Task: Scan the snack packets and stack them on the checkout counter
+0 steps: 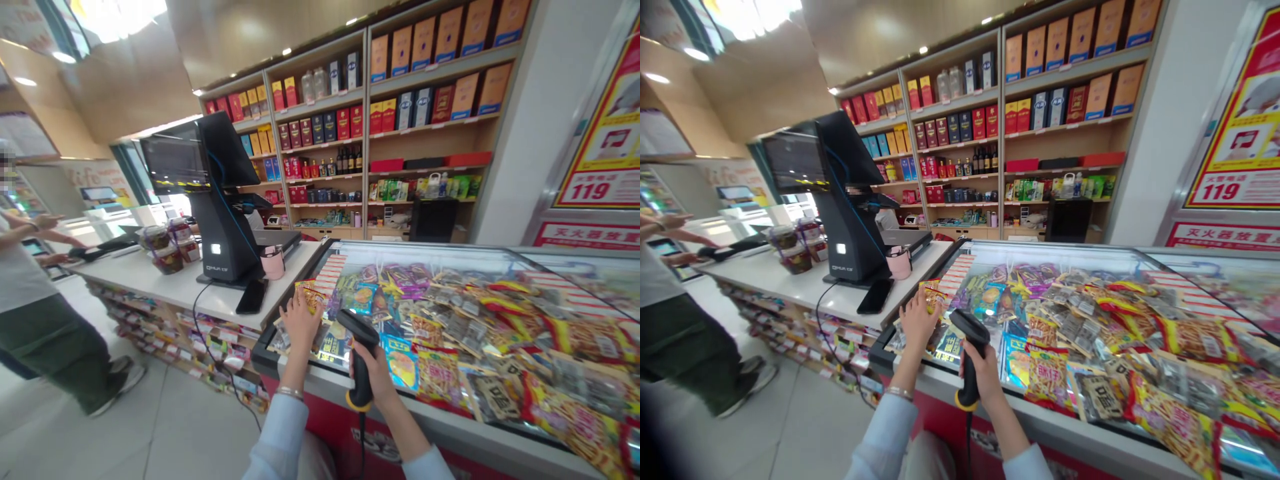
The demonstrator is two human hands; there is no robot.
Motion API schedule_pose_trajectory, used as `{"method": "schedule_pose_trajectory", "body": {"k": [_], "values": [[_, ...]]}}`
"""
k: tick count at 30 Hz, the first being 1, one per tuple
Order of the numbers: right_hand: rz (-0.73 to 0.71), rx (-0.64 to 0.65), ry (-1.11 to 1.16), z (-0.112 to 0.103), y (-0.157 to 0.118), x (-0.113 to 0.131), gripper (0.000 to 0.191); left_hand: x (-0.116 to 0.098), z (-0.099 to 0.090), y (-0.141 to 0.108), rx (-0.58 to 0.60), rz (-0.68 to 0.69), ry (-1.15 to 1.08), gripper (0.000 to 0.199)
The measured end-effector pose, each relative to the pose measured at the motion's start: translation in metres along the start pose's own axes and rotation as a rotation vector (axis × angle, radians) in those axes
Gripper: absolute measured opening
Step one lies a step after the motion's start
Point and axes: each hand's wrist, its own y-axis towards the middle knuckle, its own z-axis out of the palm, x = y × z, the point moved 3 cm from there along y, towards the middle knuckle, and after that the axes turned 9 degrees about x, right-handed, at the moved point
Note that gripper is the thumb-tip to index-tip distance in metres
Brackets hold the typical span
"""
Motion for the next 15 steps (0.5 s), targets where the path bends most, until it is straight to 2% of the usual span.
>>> {"method": "schedule_pose_trajectory", "body": {"k": [9, 15], "values": [[-0.002, -0.024, -0.023, -0.0003, 0.0004, -0.0016, 0.041, 0.0052, 0.0004, -0.0035, -0.009, 0.01, 0.058, 0.057], [-0.024, -0.038, 0.01, -0.0014, 0.0028, -0.0022, 0.039, 0.002, 0.0059, -0.0043, 0.031, 0.084, 0.159, 0.058]]}}
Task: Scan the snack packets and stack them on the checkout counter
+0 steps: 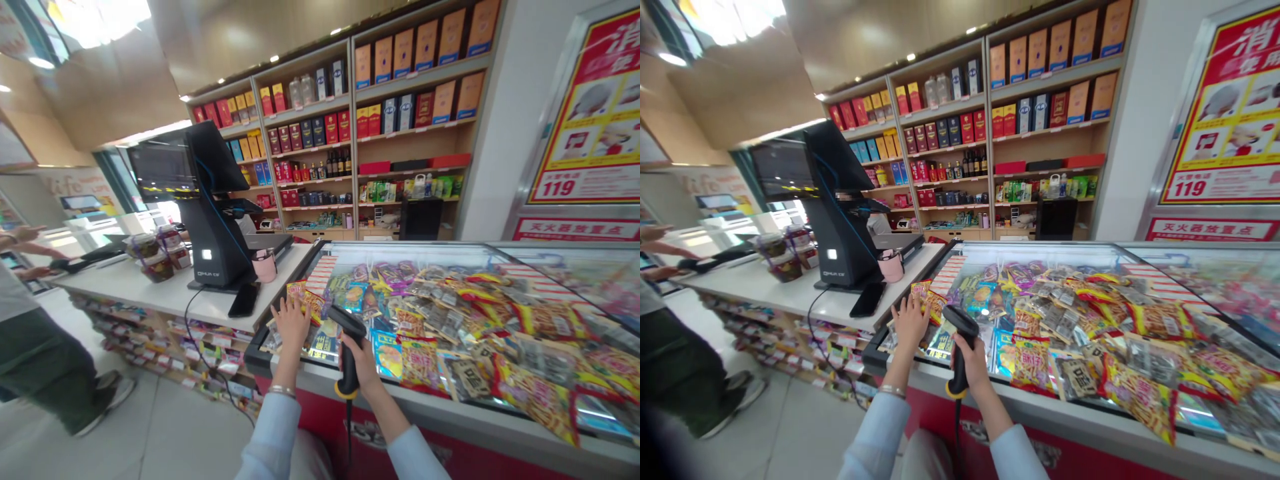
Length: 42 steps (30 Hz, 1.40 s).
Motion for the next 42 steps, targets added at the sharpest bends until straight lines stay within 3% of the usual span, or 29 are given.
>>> {"method": "schedule_pose_trajectory", "body": {"k": [6, 10, 16, 22, 27, 35, 42], "values": [[-0.008, 0.004, 0.035, 0.002, -0.001, 0.001, 0.039, -0.005, 0.0, 0.003, 0.087, 0.003, 0.077, 0.056], [-0.036, -0.021, 0.061, 0.001, -0.005, 0.008, 0.037, -0.007, -0.01, 0.003, 0.03, 0.011, 0.065, 0.054], [-0.094, -0.066, 0.074, -0.011, -0.023, 0.053, 0.036, -0.024, -0.033, 0.001, -0.025, 0.053, -0.027, 0.055], [-0.19, -0.152, 0.004, -0.049, -0.044, 0.111, 0.036, -0.068, -0.053, -0.005, -0.053, 0.137, -0.113, 0.059], [-0.25, -0.284, 0.001, -0.092, -0.063, 0.141, 0.036, -0.115, -0.056, -0.018, -0.011, 0.206, -0.19, 0.06], [-0.328, -0.422, -0.029, -0.154, -0.093, 0.172, 0.034, -0.184, -0.037, -0.057, 0.139, 0.342, -0.387, 0.062], [-0.36, -0.499, -0.035, -0.19, -0.12, 0.192, 0.034, -0.236, -0.02, -0.081, 0.225, 0.458, -0.53, 0.065]]}}
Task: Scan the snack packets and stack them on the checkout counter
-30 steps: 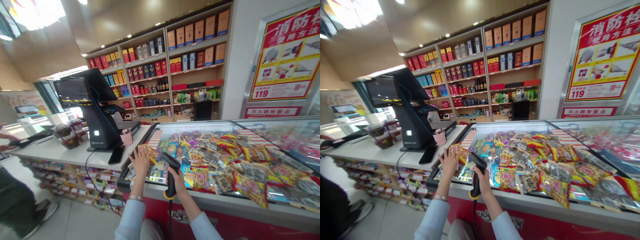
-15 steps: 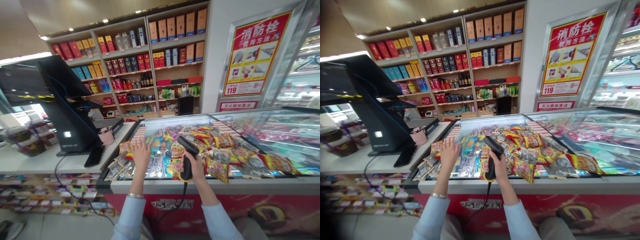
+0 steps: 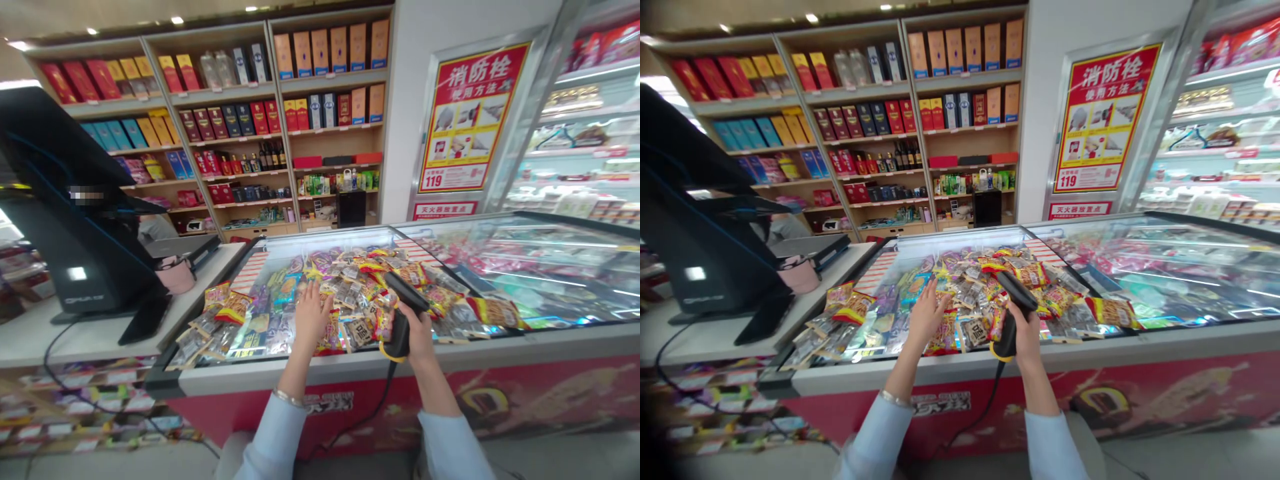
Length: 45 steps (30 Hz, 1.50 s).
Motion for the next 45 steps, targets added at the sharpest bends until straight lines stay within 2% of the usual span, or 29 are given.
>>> {"method": "schedule_pose_trajectory", "body": {"k": [8, 12, 15, 19, 26, 31, 36, 40, 45], "values": [[0.013, -0.037, -0.015, -0.033, 0.004, 0.005, 0.037, -0.039, 0.029, 0.022, 0.045, 0.036, 0.067, 0.061], [0.031, -0.054, -0.029, -0.047, 0.007, -0.002, 0.039, -0.048, 0.037, 0.028, 0.108, 0.01, 0.146, 0.065], [0.031, -0.055, -0.053, -0.053, 0.009, -0.006, 0.039, -0.051, 0.04, 0.029, 0.138, 0.042, 0.18, 0.069], [0.058, -0.058, -0.047, -0.057, 0.009, -0.01, 0.04, -0.052, 0.041, 0.028, 0.143, 0.074, 0.189, 0.072], [0.041, -0.052, -0.056, -0.057, 0.008, -0.01, 0.041, -0.051, 0.043, 0.025, 0.085, 0.067, 0.162, 0.083], [0.039, -0.053, -0.085, -0.054, 0.007, -0.008, 0.041, -0.049, 0.04, 0.026, -0.003, 0.111, -0.05, 0.075], [0.029, -0.058, -0.107, -0.052, 0.006, -0.005, 0.041, -0.046, 0.033, 0.024, -0.131, 0.15, -0.249, 0.054], [0.04, -0.054, -0.105, -0.052, 0.005, -0.005, 0.04, -0.041, 0.034, 0.026, -0.133, 0.141, -0.296, 0.048], [0.036, -0.044, -0.124, -0.052, 0.005, -0.006, 0.039, -0.032, 0.033, 0.03, -0.076, 0.028, -0.293, 0.048]]}}
